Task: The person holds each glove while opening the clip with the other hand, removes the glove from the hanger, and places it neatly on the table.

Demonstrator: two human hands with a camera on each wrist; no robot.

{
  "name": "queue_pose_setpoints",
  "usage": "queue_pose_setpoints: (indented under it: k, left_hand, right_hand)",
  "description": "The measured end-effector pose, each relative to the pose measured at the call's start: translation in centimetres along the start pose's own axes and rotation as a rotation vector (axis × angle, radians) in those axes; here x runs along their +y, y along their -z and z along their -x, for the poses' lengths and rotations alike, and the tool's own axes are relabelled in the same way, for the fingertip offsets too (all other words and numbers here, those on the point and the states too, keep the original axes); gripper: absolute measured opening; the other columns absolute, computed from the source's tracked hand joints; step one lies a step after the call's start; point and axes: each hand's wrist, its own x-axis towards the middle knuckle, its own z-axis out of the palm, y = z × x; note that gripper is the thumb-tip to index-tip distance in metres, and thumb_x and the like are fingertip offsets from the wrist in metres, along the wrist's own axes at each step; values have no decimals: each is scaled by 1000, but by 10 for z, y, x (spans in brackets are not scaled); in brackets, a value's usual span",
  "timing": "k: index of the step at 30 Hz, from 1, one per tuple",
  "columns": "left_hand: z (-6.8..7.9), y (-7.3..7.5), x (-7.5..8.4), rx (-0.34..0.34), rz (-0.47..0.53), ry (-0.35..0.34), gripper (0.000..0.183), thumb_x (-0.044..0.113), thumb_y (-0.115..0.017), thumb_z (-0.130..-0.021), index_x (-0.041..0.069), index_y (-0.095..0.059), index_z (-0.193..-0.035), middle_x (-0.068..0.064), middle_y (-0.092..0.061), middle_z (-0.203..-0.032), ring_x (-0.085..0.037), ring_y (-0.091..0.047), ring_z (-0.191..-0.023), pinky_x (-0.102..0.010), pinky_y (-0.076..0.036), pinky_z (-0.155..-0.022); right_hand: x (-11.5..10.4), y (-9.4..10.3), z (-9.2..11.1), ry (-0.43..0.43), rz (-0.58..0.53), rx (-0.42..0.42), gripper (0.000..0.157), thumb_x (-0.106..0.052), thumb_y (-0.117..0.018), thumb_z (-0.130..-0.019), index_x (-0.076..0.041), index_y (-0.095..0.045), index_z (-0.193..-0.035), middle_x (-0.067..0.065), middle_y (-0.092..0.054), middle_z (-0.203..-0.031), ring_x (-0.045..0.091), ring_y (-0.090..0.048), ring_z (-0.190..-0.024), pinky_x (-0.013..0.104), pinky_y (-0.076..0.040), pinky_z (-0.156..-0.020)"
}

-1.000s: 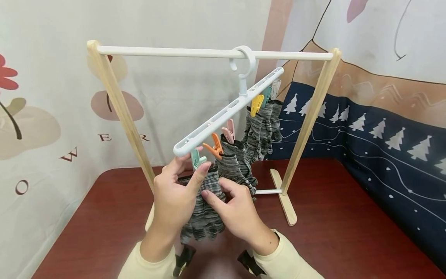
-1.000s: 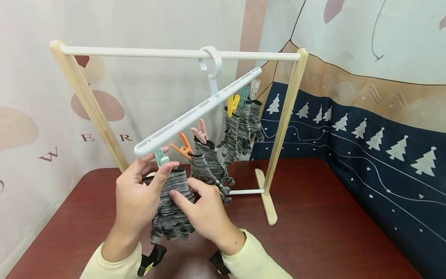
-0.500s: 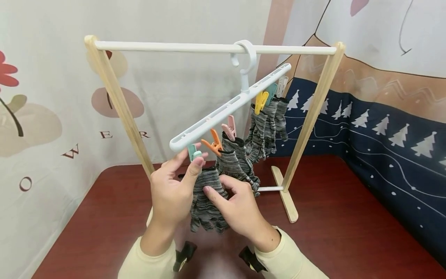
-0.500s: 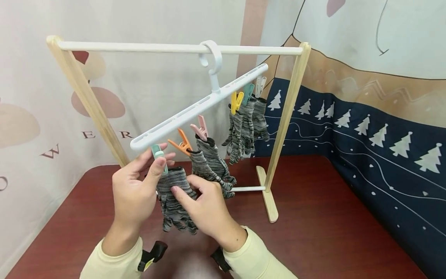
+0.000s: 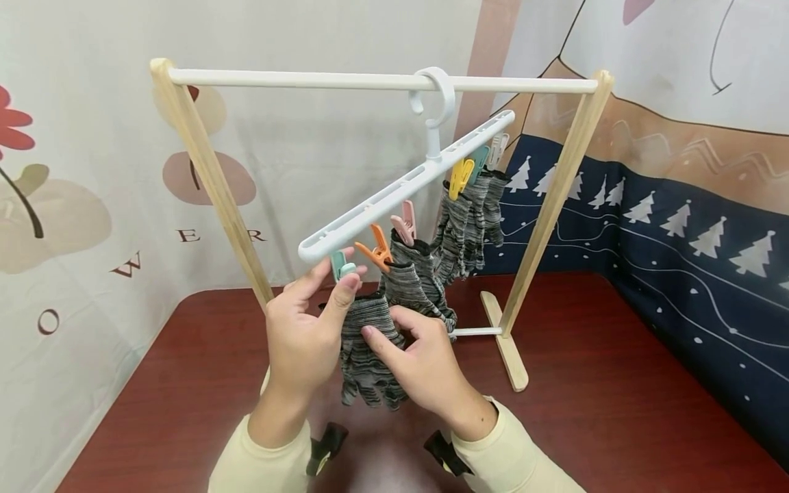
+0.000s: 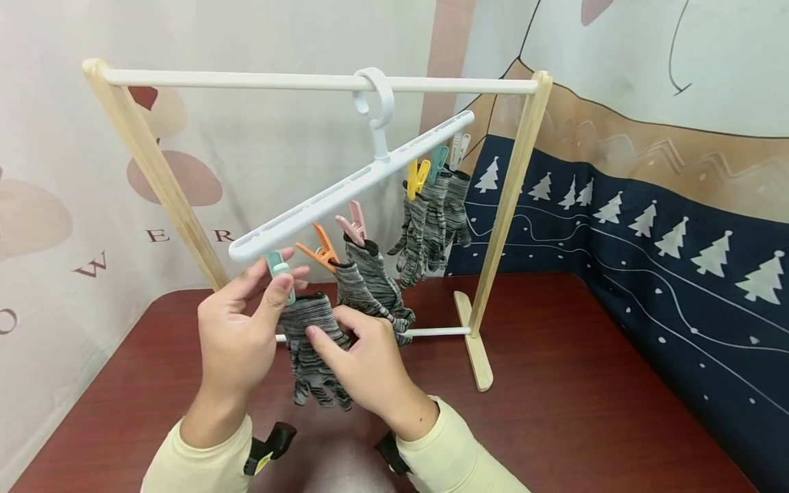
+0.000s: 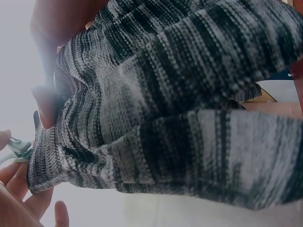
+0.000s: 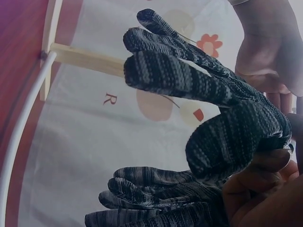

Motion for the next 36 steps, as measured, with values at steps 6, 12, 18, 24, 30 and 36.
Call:
queue_pose_setpoints:
  k: [6,12,18,24,30,36]
  left_hand:
    - [0,-2,1,13,-21,9,37,3,-71,-91,6,-68,-128,-9,-74,-115,-5,-73,-97,-17,-54,-86]
    - [1,-2,1,13,-18,54,34,7,-70,-93,8,-69,-127,-12,-76,-106,-9,-74,-89,-17,-55,-77]
    - [1,-3,1,16,14,62,36,5,-70,-93,7,-67,-129,-18,-75,-103,-8,-72,-85,-19,-56,-76]
    - [1,-2,1,27,1,50,37,5,-70,-92,8,-67,-129,-15,-75,-105,-9,-71,-92,-17,-55,-79]
    - [1,0,0,45,-67,3,31,3,-69,-92,2,-68,-122,-12,-75,-103,-6,-69,-90,-16,-54,-81]
    - [-2,6,-5,78,-152,-46,27,4,-65,-94,2,-68,-120,-10,-75,-103,-8,-69,-95,-16,-51,-81]
  right_hand:
    - [1,2,0,-16,-12,-10,9,-24,-71,-94,-15,-74,-96,-2,-73,-79,3,-61,-65,25,-54,-60]
    - [0,2,-1,-27,-26,-19,9,-23,-71,-94,-14,-74,-97,-1,-74,-81,3,-64,-68,26,-56,-62]
    - [1,3,-2,-6,2,-8,8,-22,-71,-94,-14,-73,-93,-2,-72,-78,3,-60,-65,24,-53,-60]
    - [1,4,-2,-5,-6,-1,9,-22,-71,-94,-14,-74,-96,-1,-75,-83,3,-65,-70,26,-56,-63]
    - [0,5,-2,-8,9,6,8,-21,-71,-94,-14,-73,-94,-1,-73,-81,3,-63,-68,25,-55,-61]
    - [0,5,-1,6,25,9,11,-22,-71,-94,-14,-70,-87,-3,-68,-74,3,-57,-62,23,-52,-58]
